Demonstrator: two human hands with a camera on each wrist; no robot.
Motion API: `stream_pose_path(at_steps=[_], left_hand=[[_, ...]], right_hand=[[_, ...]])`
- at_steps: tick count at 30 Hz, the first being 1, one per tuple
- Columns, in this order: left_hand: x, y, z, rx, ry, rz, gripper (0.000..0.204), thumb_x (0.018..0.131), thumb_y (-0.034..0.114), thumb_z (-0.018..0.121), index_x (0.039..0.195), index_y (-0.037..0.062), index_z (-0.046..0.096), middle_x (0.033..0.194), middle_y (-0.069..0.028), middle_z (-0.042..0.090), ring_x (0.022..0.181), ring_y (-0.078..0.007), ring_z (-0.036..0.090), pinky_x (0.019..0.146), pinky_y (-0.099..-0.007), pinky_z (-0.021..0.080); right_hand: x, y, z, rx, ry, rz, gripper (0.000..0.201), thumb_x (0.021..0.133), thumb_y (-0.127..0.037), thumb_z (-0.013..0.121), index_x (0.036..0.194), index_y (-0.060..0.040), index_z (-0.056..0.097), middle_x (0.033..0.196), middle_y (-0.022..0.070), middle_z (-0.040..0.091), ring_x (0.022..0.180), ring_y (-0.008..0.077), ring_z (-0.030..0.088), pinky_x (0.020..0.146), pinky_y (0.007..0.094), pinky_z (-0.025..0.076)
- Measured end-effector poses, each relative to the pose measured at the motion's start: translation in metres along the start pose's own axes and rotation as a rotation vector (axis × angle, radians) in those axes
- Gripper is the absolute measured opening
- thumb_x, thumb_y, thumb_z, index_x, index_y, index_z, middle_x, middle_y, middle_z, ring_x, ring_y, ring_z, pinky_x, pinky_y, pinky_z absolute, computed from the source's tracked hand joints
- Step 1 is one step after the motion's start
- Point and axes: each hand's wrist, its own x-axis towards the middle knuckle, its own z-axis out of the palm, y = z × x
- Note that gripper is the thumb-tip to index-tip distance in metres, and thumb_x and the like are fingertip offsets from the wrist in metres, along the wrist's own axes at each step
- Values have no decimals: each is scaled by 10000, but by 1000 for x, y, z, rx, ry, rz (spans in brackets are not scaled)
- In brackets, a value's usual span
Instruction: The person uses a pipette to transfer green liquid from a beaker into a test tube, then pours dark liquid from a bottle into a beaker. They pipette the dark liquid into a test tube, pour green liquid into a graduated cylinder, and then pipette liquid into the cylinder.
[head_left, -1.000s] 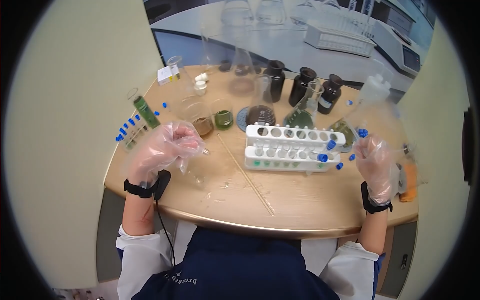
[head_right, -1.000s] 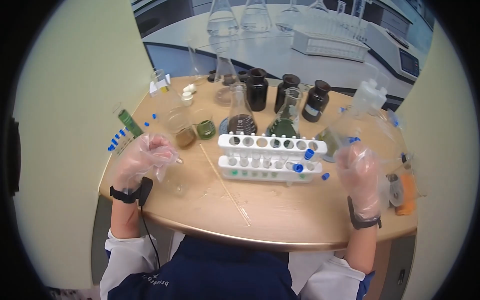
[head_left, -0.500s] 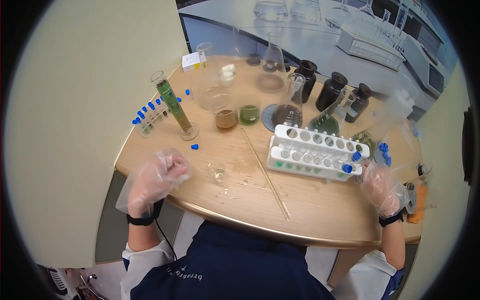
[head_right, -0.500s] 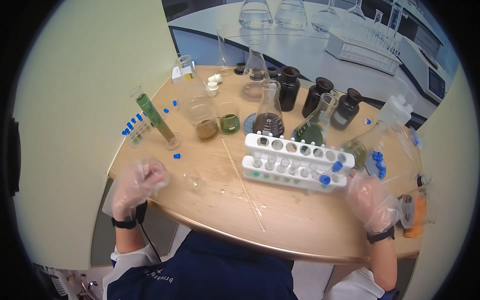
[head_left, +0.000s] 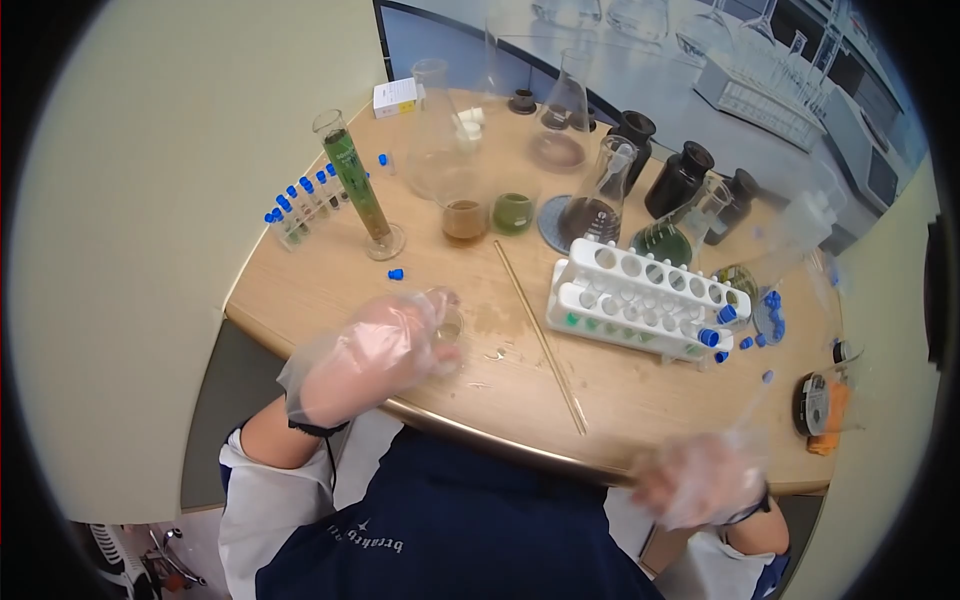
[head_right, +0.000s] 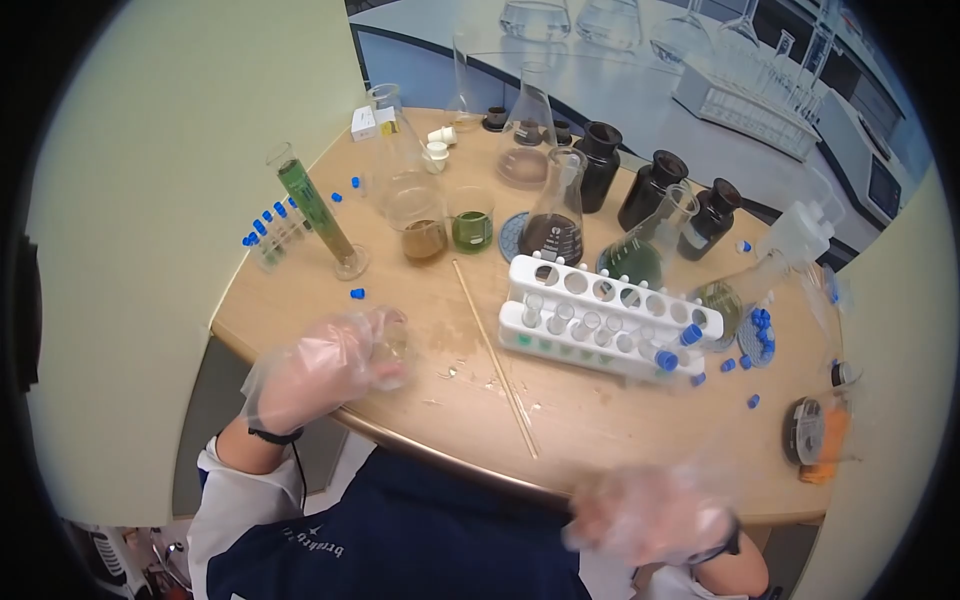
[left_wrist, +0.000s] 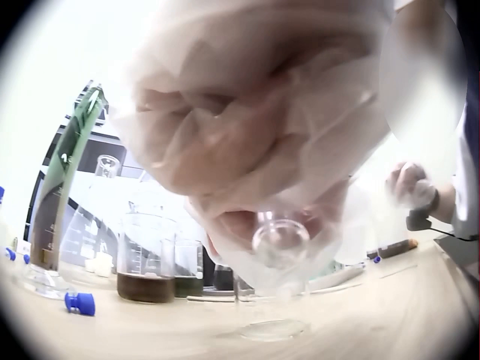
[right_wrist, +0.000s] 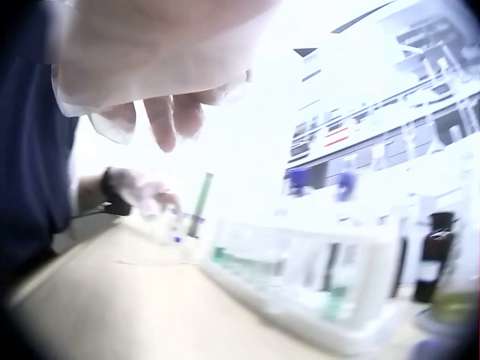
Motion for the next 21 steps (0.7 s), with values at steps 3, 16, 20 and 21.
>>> stream_pose_path(at_steps=[3, 16, 20, 21], left_hand=[[11, -2, 7, -129, -29, 14, 408, 764, 259, 697, 1054, 13, 550, 778, -166, 565, 686, -346, 539, 624, -403, 444], [40, -17, -30, -91, -40, -334, 474, 704, 194, 705, 1129, 32, 571, 692, -83, 586, 674, -191, 579, 627, -309, 451], [46, -39, -68, -439, -69, -585, 342, 736, 182, 717, 1032, 40, 623, 651, -53, 530, 623, -162, 529, 599, -306, 421], [48, -45, -72, -498, -47, -554, 317, 743, 165, 711, 1020, 38, 621, 648, -33, 518, 623, -140, 514, 584, -296, 407]], right_hand=[[42, -17, 2, -331, 24, -520, 229, 772, -284, 577, 829, -64, 544, 842, 69, 519, 788, 217, 493, 660, 299, 382], [196, -24, 38, 1268, -79, -648, 142, 780, -131, 594, 719, -36, 508, 743, 52, 499, 677, 211, 509, 620, 293, 430], [217, -8, 21, 1057, 12, -537, 138, 818, -120, 594, 775, -26, 502, 773, 73, 508, 726, 217, 506, 700, 301, 442], [219, -7, 18, 1056, 41, -479, 138, 808, -114, 597, 772, -25, 499, 779, 78, 509, 728, 222, 508, 700, 309, 444]])
